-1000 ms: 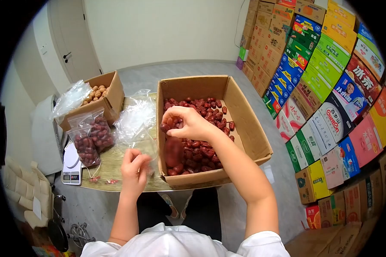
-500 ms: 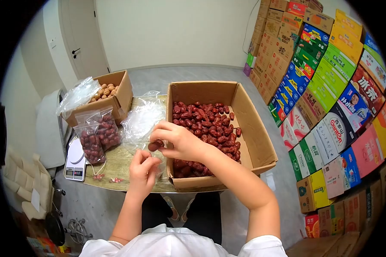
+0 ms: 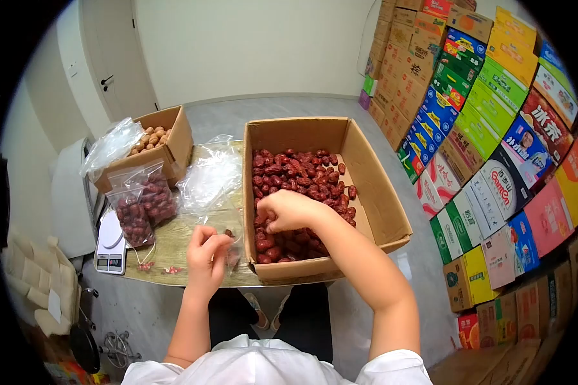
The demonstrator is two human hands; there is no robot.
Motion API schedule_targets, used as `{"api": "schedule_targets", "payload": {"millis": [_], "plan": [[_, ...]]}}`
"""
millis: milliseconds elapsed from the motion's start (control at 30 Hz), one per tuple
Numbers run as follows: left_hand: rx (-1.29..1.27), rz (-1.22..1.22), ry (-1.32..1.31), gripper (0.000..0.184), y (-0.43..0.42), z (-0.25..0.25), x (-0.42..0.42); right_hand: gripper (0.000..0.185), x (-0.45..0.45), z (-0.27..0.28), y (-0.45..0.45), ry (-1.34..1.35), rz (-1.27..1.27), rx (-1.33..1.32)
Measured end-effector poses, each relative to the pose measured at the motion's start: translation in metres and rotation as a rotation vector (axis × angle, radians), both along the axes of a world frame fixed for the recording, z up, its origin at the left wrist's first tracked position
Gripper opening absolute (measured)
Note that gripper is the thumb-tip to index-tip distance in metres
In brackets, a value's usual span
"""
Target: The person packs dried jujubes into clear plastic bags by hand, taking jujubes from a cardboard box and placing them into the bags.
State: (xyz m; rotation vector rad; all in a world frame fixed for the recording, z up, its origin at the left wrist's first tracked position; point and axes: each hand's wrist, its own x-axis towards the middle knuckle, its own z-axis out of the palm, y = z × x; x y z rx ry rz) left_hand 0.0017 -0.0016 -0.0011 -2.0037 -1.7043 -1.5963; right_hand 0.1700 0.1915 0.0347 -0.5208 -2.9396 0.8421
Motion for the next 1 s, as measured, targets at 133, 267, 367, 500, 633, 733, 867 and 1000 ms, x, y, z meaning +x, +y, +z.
{"api": "schedule_targets", "payload": {"millis": [133,267,367,500,633,733,867,1000], "plan": [[-0.008,-0.001,-0.019,0.02,0.0,-0.001,0.0,0.038,-0.003,-0.005,-0.006,-0.199,0.124,-0.053],[-0.012,0.005,-0.019,0.02,0.0,-0.002,-0.001,0.054,-0.006,-0.008,-0.01,-0.297,0.132,-0.057],[-0.014,0.011,-0.009,0.019,0.0,-0.001,-0.001,0.069,-0.005,-0.014,-0.019,-0.284,0.131,-0.073],[-0.017,0.012,-0.012,0.02,0.0,-0.002,-0.001,0.077,-0.009,-0.021,-0.021,-0.327,0.141,-0.027],[-0.029,0.014,-0.001,0.02,0.001,-0.003,-0.002,0.081,-0.013,-0.021,-0.019,-0.411,0.112,-0.029],[-0.033,0.008,-0.008,0.021,0.002,-0.004,0.0,0.078,-0.009,-0.019,-0.023,-0.365,0.117,-0.028],[-0.04,0.005,-0.007,0.021,0.003,-0.004,0.0,0.072,-0.01,-0.014,-0.03,-0.386,0.115,0.081],[-0.046,0.009,-0.005,0.021,0.003,-0.003,0.0,0.07,-0.012,-0.011,-0.034,-0.417,0.12,0.197]]}}
